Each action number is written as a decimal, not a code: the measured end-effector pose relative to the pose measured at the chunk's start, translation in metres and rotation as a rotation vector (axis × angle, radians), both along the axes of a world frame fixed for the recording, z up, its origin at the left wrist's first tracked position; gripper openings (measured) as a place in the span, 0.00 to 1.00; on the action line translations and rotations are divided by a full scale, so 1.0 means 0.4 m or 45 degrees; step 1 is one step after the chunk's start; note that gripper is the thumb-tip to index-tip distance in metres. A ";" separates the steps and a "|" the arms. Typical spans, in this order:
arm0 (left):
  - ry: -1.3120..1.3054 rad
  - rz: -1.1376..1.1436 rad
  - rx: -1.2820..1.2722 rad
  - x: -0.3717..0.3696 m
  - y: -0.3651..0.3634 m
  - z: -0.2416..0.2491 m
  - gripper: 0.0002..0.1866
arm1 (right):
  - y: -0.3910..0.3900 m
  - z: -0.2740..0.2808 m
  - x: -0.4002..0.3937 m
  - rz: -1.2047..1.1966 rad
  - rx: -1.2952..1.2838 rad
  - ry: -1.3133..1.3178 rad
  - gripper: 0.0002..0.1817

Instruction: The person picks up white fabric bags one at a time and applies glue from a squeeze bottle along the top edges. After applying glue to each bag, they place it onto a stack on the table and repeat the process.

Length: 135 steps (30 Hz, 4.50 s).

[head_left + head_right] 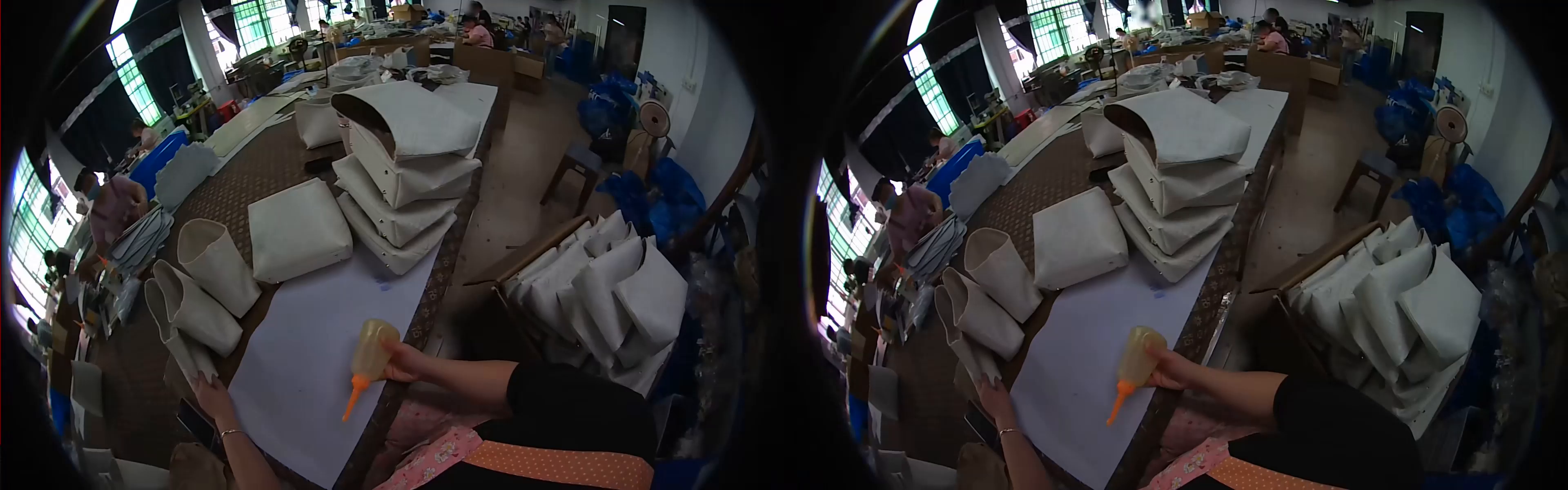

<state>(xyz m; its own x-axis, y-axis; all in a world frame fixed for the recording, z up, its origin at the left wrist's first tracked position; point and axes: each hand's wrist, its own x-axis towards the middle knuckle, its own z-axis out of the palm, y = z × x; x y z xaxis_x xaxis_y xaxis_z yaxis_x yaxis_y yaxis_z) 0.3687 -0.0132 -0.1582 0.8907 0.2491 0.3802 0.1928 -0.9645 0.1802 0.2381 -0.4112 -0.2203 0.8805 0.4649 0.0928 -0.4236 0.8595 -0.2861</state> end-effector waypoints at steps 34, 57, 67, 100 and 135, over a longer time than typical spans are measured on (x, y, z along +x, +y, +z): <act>-0.287 -0.110 -1.409 -0.476 0.324 -0.058 0.25 | 0.001 0.021 0.005 -0.001 -0.161 0.058 0.38; -0.356 -0.157 -1.631 -0.607 0.122 -0.036 0.25 | -0.005 0.013 0.010 0.055 -0.136 0.005 0.37; -0.360 -0.200 -1.739 -0.644 -0.005 -0.023 0.25 | -0.017 0.020 -0.003 0.032 -0.018 -0.015 0.35; 0.185 -0.723 -0.112 -0.674 -0.100 0.539 0.18 | -0.039 0.074 -0.075 0.168 -0.142 -0.090 0.35; -0.034 -0.701 0.014 -0.622 -0.132 0.428 0.31 | 0.130 0.209 0.013 -0.485 -1.154 -0.517 0.30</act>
